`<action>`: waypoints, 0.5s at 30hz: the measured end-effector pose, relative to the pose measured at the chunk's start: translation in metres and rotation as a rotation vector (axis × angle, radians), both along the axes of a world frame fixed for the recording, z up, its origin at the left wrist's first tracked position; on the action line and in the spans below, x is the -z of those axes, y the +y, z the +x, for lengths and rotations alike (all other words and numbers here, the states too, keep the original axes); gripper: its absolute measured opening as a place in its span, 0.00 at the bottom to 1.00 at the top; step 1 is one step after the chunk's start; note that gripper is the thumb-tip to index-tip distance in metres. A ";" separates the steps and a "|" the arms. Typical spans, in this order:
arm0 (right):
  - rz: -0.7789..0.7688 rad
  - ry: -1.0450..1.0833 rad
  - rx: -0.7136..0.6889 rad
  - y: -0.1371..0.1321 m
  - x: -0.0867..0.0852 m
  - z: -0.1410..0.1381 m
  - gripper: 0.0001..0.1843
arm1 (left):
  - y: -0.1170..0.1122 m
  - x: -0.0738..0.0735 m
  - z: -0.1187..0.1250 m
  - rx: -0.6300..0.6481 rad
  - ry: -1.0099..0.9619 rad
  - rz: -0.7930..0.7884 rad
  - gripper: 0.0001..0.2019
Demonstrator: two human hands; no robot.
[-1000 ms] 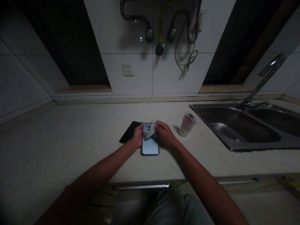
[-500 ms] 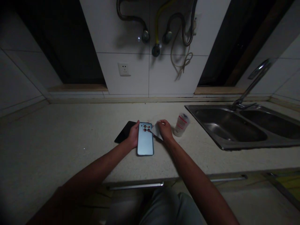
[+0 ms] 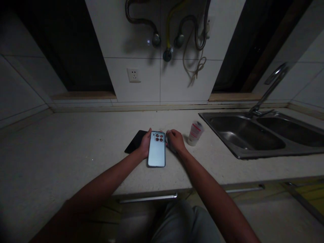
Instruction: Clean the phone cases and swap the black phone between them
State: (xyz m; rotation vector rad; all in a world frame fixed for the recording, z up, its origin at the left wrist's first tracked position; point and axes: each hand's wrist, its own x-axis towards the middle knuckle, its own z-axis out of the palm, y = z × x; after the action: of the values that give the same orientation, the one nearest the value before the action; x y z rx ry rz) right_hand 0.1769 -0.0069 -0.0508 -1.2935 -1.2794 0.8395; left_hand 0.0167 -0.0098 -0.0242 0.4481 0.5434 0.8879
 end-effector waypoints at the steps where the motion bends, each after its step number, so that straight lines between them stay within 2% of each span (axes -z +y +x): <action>1: -0.003 -0.007 0.020 -0.001 -0.001 0.000 0.20 | -0.001 -0.001 0.000 -0.004 0.001 0.004 0.27; 7: 0.072 -0.092 0.139 -0.004 -0.011 0.000 0.19 | -0.003 -0.005 -0.003 -0.027 0.016 0.020 0.25; 15: 0.096 -0.108 0.127 -0.007 -0.016 0.002 0.24 | -0.001 -0.006 -0.004 -0.126 0.063 0.082 0.23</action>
State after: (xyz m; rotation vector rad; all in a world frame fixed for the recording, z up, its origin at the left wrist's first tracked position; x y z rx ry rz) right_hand 0.1786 -0.0136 -0.0347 -1.3427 -1.2918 0.6191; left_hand 0.0128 -0.0106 -0.0179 0.5224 0.5991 1.0221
